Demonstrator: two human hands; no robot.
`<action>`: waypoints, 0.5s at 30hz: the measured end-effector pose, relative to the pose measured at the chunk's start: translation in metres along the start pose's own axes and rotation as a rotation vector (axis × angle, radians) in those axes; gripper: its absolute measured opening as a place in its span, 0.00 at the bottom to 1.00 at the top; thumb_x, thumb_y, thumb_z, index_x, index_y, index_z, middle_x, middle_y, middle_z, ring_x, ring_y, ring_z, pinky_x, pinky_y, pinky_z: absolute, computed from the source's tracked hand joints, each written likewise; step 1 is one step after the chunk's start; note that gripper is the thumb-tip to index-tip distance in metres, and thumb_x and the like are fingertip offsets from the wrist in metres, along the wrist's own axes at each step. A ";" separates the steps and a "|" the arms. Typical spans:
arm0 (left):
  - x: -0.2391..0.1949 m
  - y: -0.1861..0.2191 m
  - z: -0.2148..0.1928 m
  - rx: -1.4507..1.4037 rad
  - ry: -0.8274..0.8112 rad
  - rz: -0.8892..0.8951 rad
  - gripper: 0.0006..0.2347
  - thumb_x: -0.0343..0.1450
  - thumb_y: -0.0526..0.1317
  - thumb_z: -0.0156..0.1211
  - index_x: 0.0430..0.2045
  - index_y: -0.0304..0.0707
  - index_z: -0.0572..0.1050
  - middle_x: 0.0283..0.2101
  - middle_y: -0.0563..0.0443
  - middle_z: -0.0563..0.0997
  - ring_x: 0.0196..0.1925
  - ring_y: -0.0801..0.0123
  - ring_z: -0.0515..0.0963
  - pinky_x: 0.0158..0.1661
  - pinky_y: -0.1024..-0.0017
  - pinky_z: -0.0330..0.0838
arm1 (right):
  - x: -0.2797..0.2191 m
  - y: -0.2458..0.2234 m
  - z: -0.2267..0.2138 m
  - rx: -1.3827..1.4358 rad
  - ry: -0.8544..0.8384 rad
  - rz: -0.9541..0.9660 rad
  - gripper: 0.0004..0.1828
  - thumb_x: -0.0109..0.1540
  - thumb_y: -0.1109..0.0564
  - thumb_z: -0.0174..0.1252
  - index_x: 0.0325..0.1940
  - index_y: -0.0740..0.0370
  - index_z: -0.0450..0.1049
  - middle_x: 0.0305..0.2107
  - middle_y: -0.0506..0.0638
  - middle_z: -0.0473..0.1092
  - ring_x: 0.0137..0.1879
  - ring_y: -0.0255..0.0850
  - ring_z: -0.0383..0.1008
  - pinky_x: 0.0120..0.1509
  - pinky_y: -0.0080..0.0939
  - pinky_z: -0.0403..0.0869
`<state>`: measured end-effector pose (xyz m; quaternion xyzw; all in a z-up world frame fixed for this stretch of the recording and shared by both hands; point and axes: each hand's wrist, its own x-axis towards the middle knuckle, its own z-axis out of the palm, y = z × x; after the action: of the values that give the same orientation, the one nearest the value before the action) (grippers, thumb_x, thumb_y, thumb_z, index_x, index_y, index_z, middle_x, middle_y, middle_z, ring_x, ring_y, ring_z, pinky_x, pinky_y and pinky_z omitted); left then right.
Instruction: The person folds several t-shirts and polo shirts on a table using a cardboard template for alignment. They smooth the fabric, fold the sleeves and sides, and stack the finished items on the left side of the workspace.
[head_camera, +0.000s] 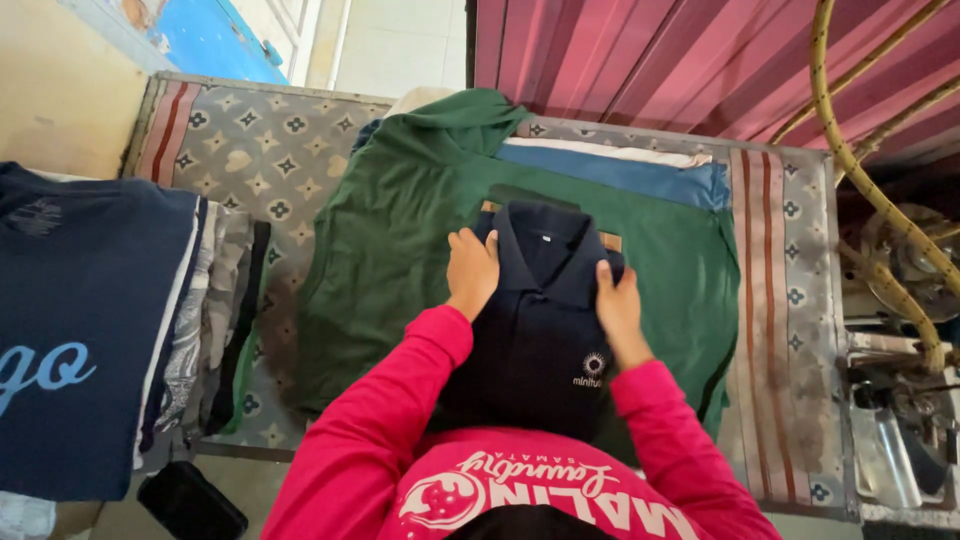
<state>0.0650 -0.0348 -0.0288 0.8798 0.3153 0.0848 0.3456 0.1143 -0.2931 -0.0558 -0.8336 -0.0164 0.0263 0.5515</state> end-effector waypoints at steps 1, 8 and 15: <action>-0.008 0.006 -0.002 0.035 0.043 0.009 0.21 0.75 0.53 0.55 0.43 0.26 0.70 0.49 0.28 0.74 0.47 0.36 0.78 0.46 0.48 0.73 | -0.009 -0.019 0.008 -0.302 0.074 0.056 0.32 0.71 0.38 0.51 0.64 0.68 0.66 0.52 0.64 0.74 0.52 0.59 0.76 0.56 0.57 0.73; 0.007 -0.035 0.013 -0.042 0.153 0.090 0.18 0.78 0.49 0.50 0.46 0.27 0.67 0.49 0.26 0.75 0.47 0.32 0.77 0.45 0.45 0.71 | -0.009 -0.020 0.024 -0.591 0.200 0.121 0.37 0.70 0.36 0.45 0.74 0.63 0.57 0.59 0.65 0.71 0.56 0.64 0.75 0.56 0.62 0.72; -0.133 -0.088 -0.060 0.076 -0.313 -0.161 0.30 0.69 0.59 0.64 0.45 0.23 0.68 0.42 0.21 0.79 0.48 0.30 0.79 0.46 0.48 0.74 | 0.018 -0.042 -0.021 -0.032 -0.127 0.008 0.30 0.56 0.48 0.71 0.55 0.69 0.76 0.47 0.61 0.79 0.53 0.51 0.81 0.60 0.47 0.75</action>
<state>-0.1057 -0.0339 -0.0328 0.8666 0.3300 -0.0931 0.3625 0.1339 -0.2947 -0.0094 -0.8390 -0.0482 0.0811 0.5359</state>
